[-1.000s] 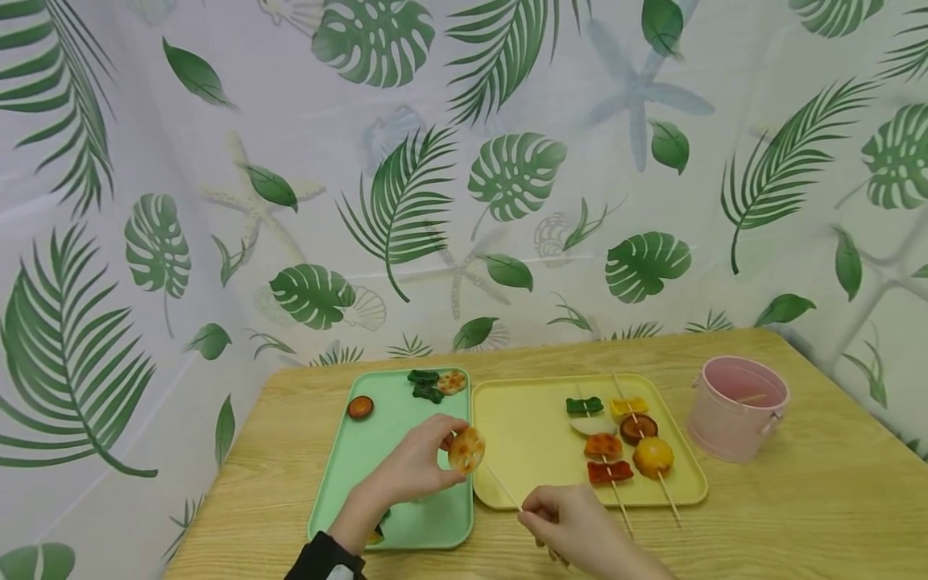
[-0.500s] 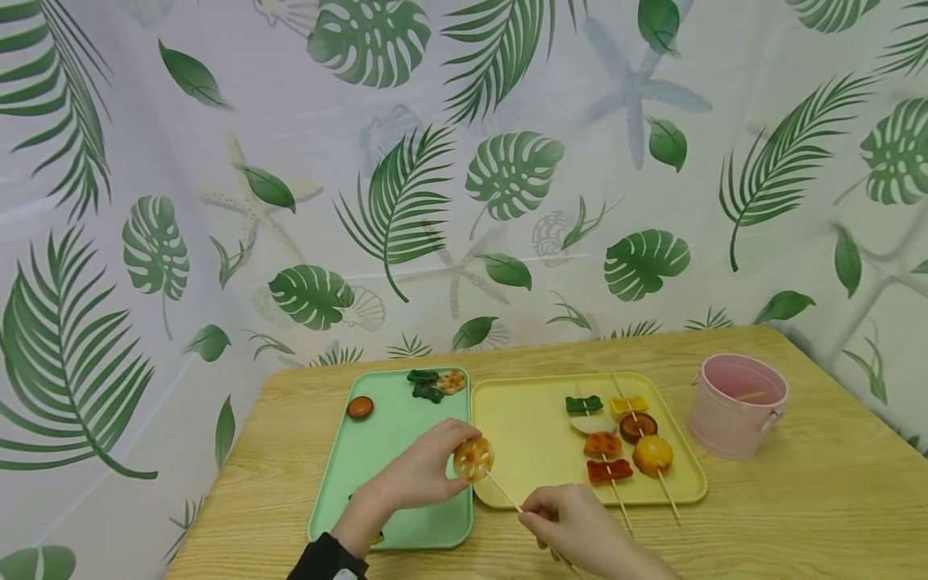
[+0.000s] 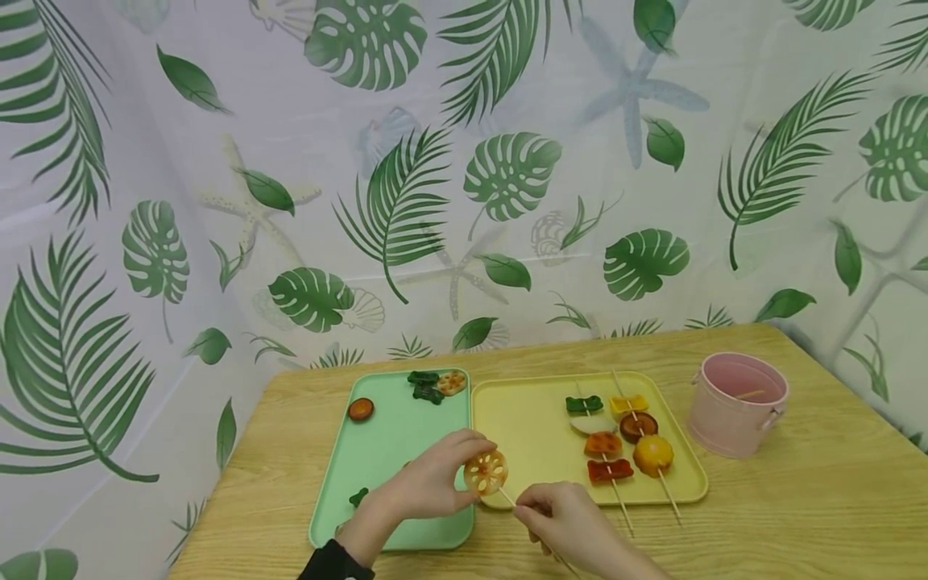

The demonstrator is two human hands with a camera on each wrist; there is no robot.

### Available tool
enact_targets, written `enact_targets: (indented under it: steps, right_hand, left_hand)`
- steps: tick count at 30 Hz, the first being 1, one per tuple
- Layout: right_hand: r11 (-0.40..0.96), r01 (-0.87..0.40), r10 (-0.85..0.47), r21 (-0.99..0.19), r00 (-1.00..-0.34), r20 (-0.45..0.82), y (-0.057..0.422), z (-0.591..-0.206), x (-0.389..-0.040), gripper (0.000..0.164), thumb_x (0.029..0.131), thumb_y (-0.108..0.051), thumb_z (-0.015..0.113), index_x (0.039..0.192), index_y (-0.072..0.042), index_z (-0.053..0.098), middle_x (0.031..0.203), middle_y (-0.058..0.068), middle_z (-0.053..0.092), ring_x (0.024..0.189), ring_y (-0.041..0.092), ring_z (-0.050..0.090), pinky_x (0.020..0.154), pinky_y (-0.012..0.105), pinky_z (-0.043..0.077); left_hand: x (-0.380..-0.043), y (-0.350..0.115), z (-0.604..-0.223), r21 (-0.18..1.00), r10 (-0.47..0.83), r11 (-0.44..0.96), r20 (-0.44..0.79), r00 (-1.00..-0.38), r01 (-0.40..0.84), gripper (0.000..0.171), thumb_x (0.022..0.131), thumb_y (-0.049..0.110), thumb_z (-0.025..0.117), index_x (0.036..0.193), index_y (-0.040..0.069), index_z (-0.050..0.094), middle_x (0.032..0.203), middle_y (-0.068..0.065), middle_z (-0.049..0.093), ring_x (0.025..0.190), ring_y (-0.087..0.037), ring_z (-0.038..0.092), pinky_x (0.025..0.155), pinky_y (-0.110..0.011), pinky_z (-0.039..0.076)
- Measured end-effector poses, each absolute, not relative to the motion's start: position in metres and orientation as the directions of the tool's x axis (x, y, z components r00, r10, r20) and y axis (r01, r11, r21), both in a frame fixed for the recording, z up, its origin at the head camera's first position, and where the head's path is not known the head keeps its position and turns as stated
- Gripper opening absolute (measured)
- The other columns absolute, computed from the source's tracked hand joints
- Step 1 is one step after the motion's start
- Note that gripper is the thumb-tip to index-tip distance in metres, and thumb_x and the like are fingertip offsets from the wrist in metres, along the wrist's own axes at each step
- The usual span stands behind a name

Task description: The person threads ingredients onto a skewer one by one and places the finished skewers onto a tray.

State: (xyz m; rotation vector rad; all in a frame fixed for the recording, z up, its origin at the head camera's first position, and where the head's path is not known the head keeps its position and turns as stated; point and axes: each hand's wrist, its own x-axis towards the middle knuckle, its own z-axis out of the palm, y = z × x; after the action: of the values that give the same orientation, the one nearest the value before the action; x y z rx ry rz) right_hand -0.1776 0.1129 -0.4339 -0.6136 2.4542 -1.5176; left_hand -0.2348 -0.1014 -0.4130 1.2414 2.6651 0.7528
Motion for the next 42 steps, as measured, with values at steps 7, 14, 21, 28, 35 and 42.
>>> enact_targets:
  steps: [7, 14, 21, 28, 35, 42]
  right_hand:
    - [0.364, -0.181, -0.435, -0.914, -0.901, 0.005, 0.118, -0.434, -0.177, 0.020, 0.092, -0.016, 0.058, 0.088, 0.001, 0.068, 0.058, 0.001, 0.054, 0.042, 0.009, 0.047, 0.038, 0.024, 0.042]
    - [0.427, -0.184, -0.460, -0.885, -0.887, -0.037, 0.155, -0.435, -0.169, 0.022, 0.091, -0.022, 0.060, 0.093, -0.001, 0.067, 0.062, -0.002, 0.055, 0.049, 0.005, 0.046, 0.046, 0.025, 0.042]
    - [0.448, -0.324, -0.587, -0.833, -0.809, -0.001, 0.179, -0.448, -0.158, 0.017, 0.091, -0.014, 0.059, 0.090, 0.001, 0.067, 0.068, -0.013, 0.055, 0.056, -0.002, 0.045, 0.052, 0.021, 0.041]
    - [0.463, -0.295, -0.465, -0.836, -0.884, 0.055, 0.166, -0.447, -0.147, 0.017, 0.091, -0.014, 0.058, 0.089, 0.001, 0.067, 0.063, -0.013, 0.053, 0.053, -0.002, 0.044, 0.050, 0.021, 0.041]
    - [0.510, -0.258, -0.319, -0.820, -0.943, 0.099, 0.147, -0.439, -0.144, 0.017, 0.091, -0.016, 0.059, 0.092, -0.002, 0.068, 0.059, -0.011, 0.056, 0.049, 0.001, 0.049, 0.052, 0.022, 0.044]
    - [0.526, -0.364, -0.335, -0.768, -0.919, 0.206, 0.137, -0.441, -0.144, 0.012, 0.089, -0.010, 0.060, 0.088, -0.002, 0.069, 0.058, -0.013, 0.057, 0.049, -0.002, 0.050, 0.050, 0.021, 0.044]
  left_hand:
    - [-0.238, -0.109, -0.418, 0.532, 0.723, 0.540, 0.104, -0.683, 0.652, 0.052, 0.080, 0.010, 0.071, 0.128, 0.006, 0.052, 0.121, -0.004, 0.050, 0.107, -0.014, 0.052, 0.085, -0.025, 0.045]
    - [-0.248, -0.126, -0.424, 0.528, 0.649, 0.595, 0.128, -0.750, 0.606, 0.054, 0.079, 0.012, 0.072, 0.129, 0.004, 0.051, 0.122, -0.005, 0.051, 0.107, -0.017, 0.052, 0.086, -0.030, 0.046]
    - [-0.253, -0.132, -0.423, 0.608, 0.608, 0.585, 0.109, -0.786, 0.537, 0.055, 0.080, 0.013, 0.072, 0.130, 0.004, 0.051, 0.122, -0.006, 0.051, 0.101, -0.018, 0.052, 0.084, -0.036, 0.046]
    - [-0.252, -0.126, -0.426, 0.975, 0.428, 0.179, 0.042, -0.903, 0.130, 0.061, 0.087, 0.013, 0.065, 0.140, 0.001, 0.037, 0.137, -0.019, 0.041, 0.095, -0.015, 0.055, 0.082, -0.038, 0.047]
    - [-0.258, -0.111, -0.421, 0.981, 0.206, -0.181, -0.038, -0.978, -0.076, 0.043, 0.090, 0.018, 0.062, 0.122, -0.009, 0.050, 0.097, -0.011, 0.058, 0.079, -0.016, 0.062, 0.082, -0.035, 0.051]
    - [-0.262, -0.109, -0.420, 0.966, 0.121, -0.200, -0.144, -0.982, -0.166, 0.021, 0.091, 0.016, 0.060, 0.102, -0.002, 0.061, 0.077, -0.003, 0.056, 0.067, -0.013, 0.060, 0.066, -0.026, 0.053]
